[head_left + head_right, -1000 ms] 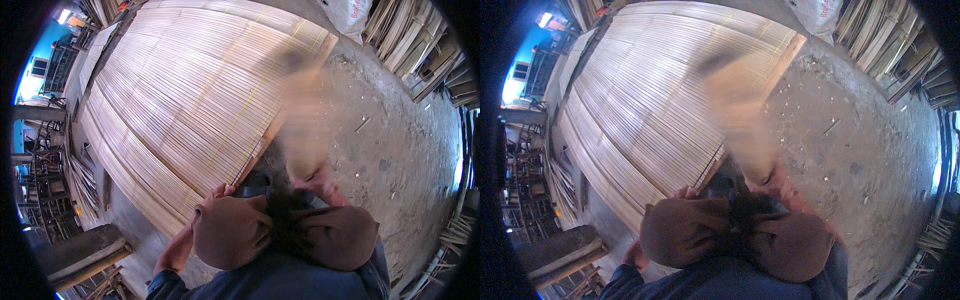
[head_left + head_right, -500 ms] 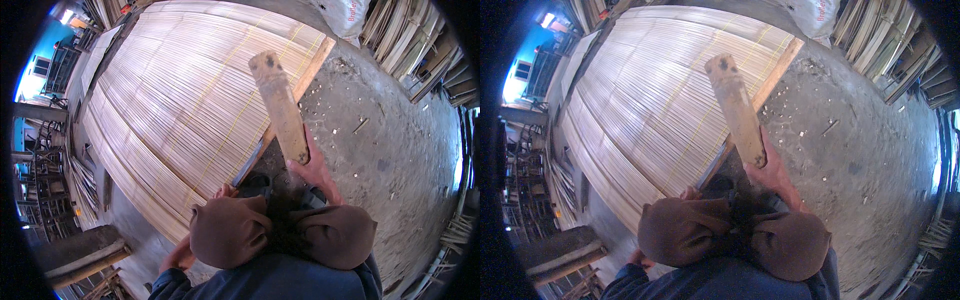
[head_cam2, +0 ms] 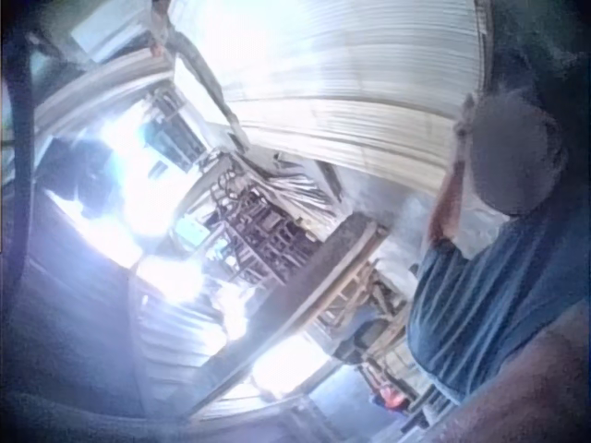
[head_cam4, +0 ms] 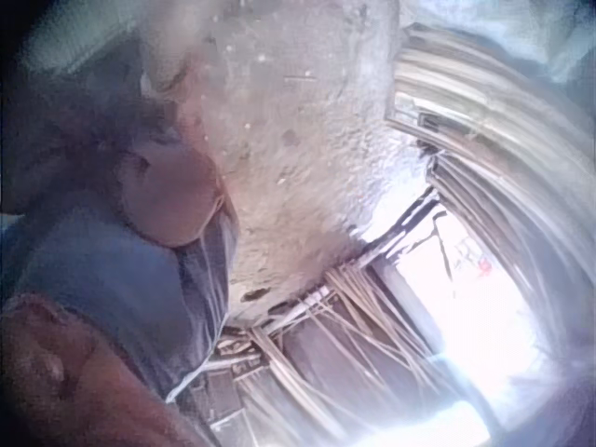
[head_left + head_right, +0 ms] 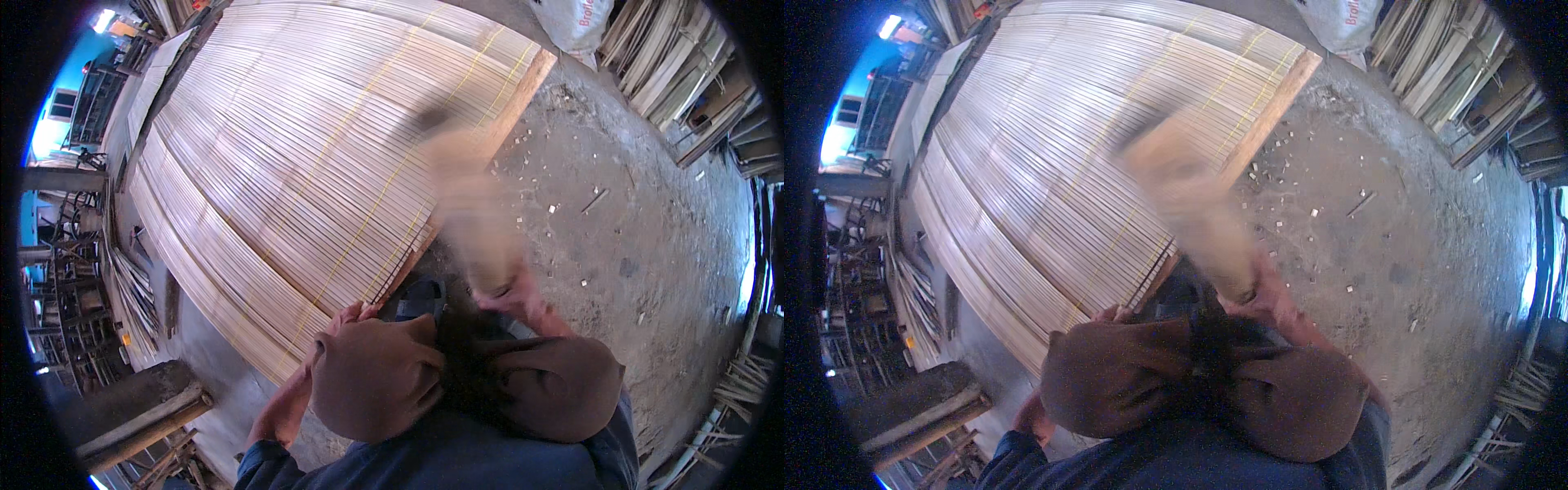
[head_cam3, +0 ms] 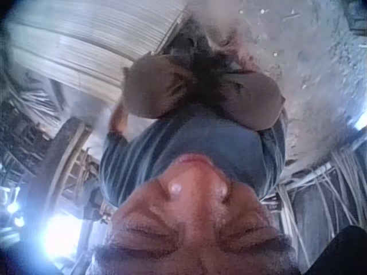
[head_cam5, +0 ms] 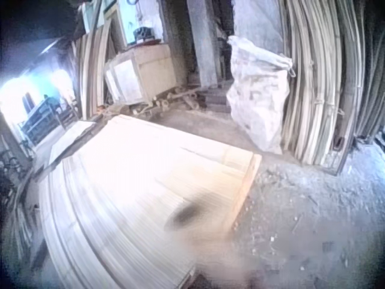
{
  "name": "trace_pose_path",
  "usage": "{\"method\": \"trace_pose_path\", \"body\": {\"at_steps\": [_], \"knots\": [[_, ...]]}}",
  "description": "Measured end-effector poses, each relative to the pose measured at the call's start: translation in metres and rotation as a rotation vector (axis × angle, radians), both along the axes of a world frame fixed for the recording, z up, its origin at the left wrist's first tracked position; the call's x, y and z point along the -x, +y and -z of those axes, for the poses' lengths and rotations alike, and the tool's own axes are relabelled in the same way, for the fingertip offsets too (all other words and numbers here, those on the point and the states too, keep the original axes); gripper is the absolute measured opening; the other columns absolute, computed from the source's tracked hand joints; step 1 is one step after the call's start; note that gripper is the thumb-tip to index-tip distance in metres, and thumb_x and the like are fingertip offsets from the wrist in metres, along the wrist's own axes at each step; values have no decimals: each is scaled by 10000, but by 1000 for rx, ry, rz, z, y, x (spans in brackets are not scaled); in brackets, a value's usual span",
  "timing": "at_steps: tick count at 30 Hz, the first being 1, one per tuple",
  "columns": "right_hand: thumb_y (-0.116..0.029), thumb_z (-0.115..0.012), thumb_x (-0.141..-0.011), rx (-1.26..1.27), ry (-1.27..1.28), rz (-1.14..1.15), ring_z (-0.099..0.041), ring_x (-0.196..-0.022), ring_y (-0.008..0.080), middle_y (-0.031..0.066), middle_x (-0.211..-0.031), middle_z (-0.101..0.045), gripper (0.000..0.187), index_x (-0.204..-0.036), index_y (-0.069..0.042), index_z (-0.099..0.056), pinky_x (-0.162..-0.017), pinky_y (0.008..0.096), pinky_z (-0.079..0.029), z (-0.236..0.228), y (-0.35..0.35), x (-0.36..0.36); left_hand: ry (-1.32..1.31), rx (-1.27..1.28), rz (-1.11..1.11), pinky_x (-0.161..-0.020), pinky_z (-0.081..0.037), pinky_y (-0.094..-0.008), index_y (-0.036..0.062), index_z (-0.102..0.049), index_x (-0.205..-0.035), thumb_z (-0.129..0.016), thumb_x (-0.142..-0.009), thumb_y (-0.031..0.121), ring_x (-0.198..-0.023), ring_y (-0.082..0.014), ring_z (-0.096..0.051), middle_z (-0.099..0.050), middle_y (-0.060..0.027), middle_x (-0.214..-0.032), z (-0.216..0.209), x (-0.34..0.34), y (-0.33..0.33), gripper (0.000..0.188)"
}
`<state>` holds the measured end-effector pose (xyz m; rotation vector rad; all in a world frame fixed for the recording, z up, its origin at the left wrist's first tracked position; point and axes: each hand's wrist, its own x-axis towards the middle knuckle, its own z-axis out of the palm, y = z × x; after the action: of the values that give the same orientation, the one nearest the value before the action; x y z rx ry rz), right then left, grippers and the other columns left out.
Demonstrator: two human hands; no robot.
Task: The person repeatedly strikes the edge of a large bamboo mat with a wooden block to flatten or align the slats. They hold the mat steady with one hand while hammering with the other, occasionally repositioning the mat and the block along its length.
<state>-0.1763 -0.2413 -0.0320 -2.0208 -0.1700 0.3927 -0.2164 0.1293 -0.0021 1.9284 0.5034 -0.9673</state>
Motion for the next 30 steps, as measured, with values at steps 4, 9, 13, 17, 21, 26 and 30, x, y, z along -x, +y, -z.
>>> {"method": "trace_pose_path", "body": {"at_steps": [4,9,13,17,21,26,30], "knots": [[-388,-794,-781,119,86,-131,-565,-1273,382,234,-1415,-537,1005,-1580,-66,-277,-1064,442,-453,5,16,-28,-97,-128,11,-645,-465,-379,3,-618,-903,-571,-1003,517,-751,-147,-548,-583,-45,-735,7,25,20,526],[-384,-794,-774,46,64,-71,-590,-1243,415,253,-1375,-568,1057,-1606,-94,-208,-1035,451,-482,-3,8,-21,-120,-112,36,-648,-467,-382,5,-616,-906,-572,-1004,512,-751,-157,-555,-587,-53,-738,8,24,3,518],[-319,-793,-779,-106,-19,36,-570,-1285,385,258,-1413,-543,1052,-1610,-88,-190,-1067,428,-460,-9,16,-30,-129,-123,28,-651,-469,-384,7,-614,-909,-572,-1004,508,-752,-165,-562,-591,-59,-741,2,26,2,511],[-254,-804,-772,-90,-81,123,-550,-1314,339,247,-1441,-524,1068,-1613,-78,-169,-1092,416,-437,-64,12,-53,-122,-90,43,-653,-472,-387,9,-612,-911,-573,-1004,503,-752,-172,-568,-595,-65,-743,14,28,-3,505],[-211,-839,-737,-442,-289,304,-572,-1270,295,192,-1419,-546,997,-1557,-48,-297,-1067,414,-457,-136,27,-76,-108,-148,-5,-655,-474,-389,10,-610,-914,-573,-1005,499,-753,-180,-574,-599,-71,-746,-2,48,13,498],[-234,-887,-701,-447,170,250,-587,-1223,304,201,-1361,-569,959,-1488,-51,-372,-1041,417,-470,-103,13,-51,-102,-140,-13,-658,-476,-392,12,-608,-917,-574,-1005,493,-754,-190,-581,-604,-79,-749,-10,40,11,490],[-357,-823,-762,156,113,-251,-589,-1237,408,230,-1364,-579,1039,-1590,-116,-244,-1067,481,-453,31,16,-5,-126,-124,21,-660,-478,-395,14,-606,-919,-575,-1005,489,-754,-197,-588,-608,-85,-751,6,37,10,484]]}}
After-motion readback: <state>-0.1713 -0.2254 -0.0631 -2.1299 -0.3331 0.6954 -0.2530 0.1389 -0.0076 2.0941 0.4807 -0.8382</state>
